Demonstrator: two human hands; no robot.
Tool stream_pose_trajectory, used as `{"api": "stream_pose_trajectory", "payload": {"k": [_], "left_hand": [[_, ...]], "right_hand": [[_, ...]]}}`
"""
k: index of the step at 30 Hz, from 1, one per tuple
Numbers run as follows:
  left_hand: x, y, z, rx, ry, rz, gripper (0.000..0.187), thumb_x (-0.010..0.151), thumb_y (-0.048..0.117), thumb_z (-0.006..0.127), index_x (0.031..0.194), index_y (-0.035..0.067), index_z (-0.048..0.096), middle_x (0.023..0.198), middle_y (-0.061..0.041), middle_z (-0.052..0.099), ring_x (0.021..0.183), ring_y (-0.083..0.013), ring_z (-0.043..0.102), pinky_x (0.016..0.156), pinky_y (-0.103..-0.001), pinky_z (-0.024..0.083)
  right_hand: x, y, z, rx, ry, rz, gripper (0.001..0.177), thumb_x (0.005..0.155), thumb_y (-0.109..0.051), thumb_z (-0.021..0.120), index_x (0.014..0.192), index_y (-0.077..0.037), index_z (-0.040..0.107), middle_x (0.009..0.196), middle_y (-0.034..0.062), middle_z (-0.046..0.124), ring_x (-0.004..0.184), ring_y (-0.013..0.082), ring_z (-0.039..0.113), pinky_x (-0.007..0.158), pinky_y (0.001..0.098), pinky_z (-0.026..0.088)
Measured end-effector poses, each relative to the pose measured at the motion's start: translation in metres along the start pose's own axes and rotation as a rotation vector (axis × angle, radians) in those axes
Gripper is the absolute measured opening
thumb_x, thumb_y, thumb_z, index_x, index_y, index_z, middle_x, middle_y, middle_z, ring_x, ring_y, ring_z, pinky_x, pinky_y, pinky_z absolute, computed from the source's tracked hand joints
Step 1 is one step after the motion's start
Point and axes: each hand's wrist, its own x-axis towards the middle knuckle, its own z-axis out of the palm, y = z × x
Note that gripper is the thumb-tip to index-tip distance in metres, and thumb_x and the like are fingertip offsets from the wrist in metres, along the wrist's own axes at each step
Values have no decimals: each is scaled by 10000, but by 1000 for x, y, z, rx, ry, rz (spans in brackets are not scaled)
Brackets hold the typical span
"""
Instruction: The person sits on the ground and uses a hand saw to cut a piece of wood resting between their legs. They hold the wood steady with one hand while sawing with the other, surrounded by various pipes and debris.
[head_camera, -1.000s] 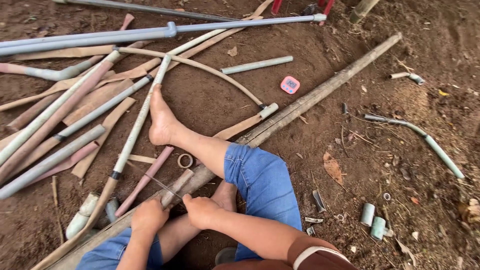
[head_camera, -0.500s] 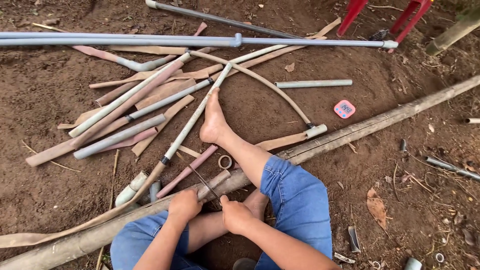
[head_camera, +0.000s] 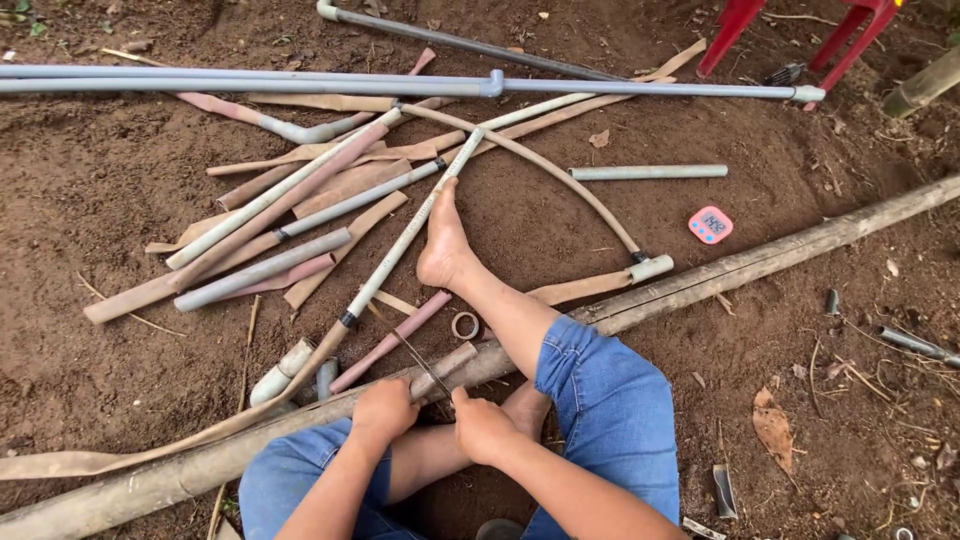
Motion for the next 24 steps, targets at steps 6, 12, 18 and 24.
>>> {"api": "stream_pose_trajectory", "payload": {"k": [6,12,18,24], "left_hand": [[-6,4,-9,1,-20,-4,286,951,352,700,1109,115,723,1005,-134,770,925,-359,752,870,-476,617],[-1,2,-1,-6,-12,-18,287,924,338,708,1090,106,742,1022,-148,770,950,-374,752,872,-480,620],[-3,1,-2,-8,-9,-11,273,914,308,704,1102,112,738,1013,-143,773,935,-368,755,857,-478,623],[-4,2,-8,-26,-31,-4,259,934,313,715,1056,88,754,1009,-147,767,922,-357,751,875,-468,620]], "right_hand": [[-41,26,17,5,-25,-14,300,1024,-60,453,1304,47,441,872,271,726,755,426,750,709,501,618],[-14,-1,-10,20,-62,61,218,1023,-83,446,1221,9,453,955,271,727,857,443,758,808,567,604],[-26,-16,-19,12,-119,56,353,1030,-42,415,1372,44,408,948,290,728,717,375,744,662,483,618],[-34,25,15,-14,-94,22,332,1025,-57,423,1340,50,409,878,263,717,744,401,741,733,481,621]]}}
